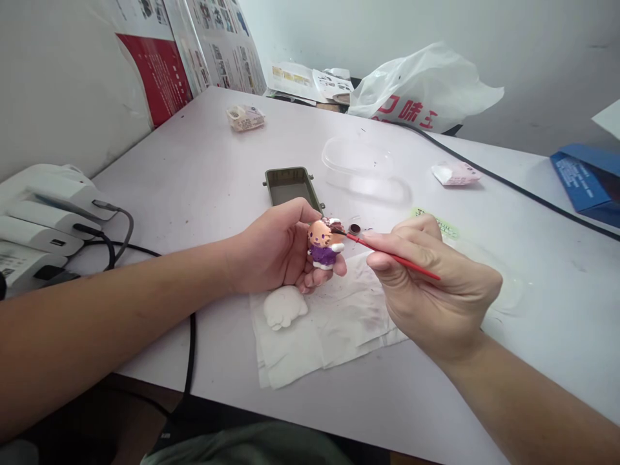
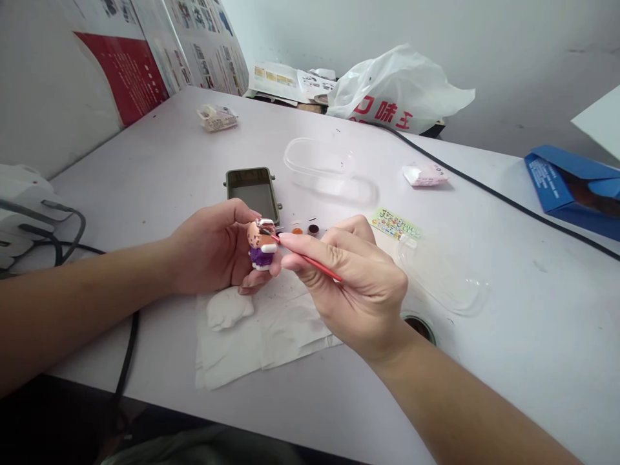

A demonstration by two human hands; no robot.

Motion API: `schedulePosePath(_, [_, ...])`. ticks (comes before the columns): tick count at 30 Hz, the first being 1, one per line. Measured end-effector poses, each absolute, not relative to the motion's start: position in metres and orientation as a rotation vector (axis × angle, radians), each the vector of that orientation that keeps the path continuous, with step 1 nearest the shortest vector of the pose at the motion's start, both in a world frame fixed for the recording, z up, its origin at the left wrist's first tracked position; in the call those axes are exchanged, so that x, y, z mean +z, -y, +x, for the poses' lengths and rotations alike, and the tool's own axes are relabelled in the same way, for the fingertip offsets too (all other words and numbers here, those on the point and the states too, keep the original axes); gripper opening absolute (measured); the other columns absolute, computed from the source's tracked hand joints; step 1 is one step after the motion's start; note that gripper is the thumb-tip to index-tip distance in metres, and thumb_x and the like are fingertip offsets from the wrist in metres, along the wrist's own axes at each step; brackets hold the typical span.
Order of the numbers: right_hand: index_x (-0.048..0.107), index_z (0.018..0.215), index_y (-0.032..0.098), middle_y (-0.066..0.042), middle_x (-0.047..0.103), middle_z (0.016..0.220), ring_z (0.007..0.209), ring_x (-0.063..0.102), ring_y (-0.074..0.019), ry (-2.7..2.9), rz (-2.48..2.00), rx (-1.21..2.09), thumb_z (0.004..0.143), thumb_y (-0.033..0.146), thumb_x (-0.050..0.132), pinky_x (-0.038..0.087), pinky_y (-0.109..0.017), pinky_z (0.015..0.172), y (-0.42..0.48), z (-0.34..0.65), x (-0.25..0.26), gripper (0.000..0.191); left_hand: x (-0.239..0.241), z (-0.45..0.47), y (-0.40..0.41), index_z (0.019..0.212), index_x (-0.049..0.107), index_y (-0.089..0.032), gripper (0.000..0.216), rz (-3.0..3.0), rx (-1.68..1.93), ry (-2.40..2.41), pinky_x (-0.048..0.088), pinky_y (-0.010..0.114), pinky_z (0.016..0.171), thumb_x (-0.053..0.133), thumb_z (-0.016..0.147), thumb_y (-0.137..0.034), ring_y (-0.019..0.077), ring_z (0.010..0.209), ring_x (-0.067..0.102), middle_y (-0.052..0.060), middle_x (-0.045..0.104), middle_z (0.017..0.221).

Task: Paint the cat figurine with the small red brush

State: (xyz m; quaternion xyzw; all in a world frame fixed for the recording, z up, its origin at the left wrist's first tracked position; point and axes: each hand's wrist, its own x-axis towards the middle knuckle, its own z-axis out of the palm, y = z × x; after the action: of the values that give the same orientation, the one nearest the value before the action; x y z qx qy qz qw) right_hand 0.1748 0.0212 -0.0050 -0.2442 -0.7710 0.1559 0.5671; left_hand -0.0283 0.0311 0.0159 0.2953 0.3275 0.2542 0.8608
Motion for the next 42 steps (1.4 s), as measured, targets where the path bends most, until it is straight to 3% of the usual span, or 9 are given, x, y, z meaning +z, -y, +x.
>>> schedulePosePath(42, [0.076,0.114,0.035,0.004,0.069,0.07,0.063,0.052,-0.0144,1.804,-0.57,0.4,0.083,0.012,0.077,0.047,-0.037,0.067,-0.024,0.1779,-0.0078,0.039,0.0169,-0.03,-0.0319,0.076,0.063,-0.013,0.03,0.618,0.515,-0.705,0.045,0.026,0.046,0.045,0.079,-0.037,0.0159,0.051,0.056,0.01,0.069,0.068])
